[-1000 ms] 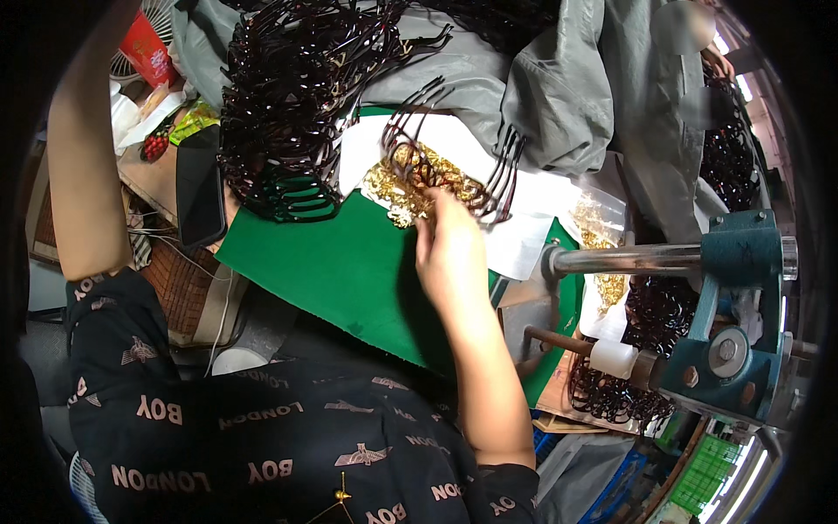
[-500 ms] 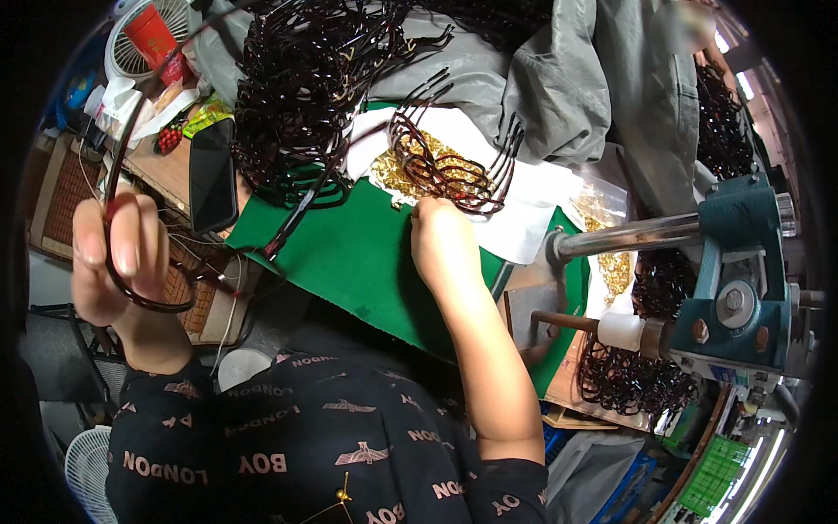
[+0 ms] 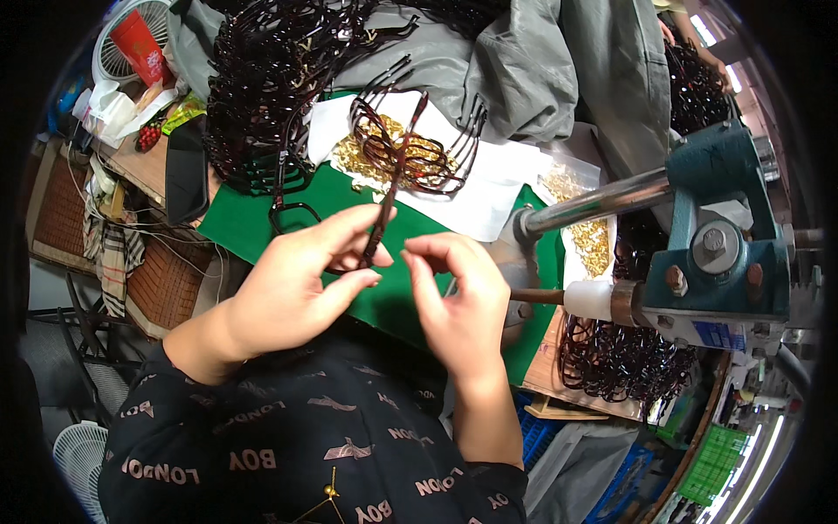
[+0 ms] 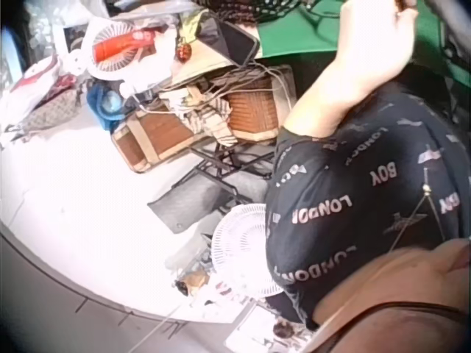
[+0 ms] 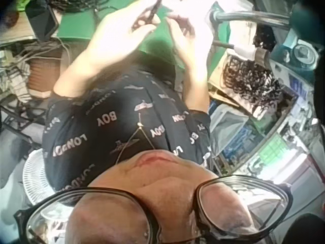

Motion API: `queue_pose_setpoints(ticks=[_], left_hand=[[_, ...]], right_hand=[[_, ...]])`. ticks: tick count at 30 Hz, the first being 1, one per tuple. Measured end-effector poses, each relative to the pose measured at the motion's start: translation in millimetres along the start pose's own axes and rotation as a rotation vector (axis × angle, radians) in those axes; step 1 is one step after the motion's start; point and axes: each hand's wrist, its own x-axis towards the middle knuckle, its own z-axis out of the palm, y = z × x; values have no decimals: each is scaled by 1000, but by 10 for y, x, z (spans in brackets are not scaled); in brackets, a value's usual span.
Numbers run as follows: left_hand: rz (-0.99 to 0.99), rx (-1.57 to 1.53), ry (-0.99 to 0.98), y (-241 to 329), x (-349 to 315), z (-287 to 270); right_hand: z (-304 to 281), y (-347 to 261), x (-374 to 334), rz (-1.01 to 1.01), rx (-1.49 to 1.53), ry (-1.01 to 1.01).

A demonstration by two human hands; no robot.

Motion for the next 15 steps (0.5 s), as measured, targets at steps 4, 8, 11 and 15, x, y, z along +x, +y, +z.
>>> queue_pose_setpoints(ticks=[4, 8, 11, 15], left_hand=[[-59, -115, -106, 11, 24, 268], [-107, -279, -135, 82, 60, 363], [-118, -348, -170, 100, 98, 401], [-170, -303, -221, 130, 112, 445]], right_hand=[[-115, -116, -126, -190, -158, 30], [-205, -105, -196, -355, -216, 81], [-244, -111, -258, -379, -220, 93], [-332, -105, -269, -393, -175, -3]])
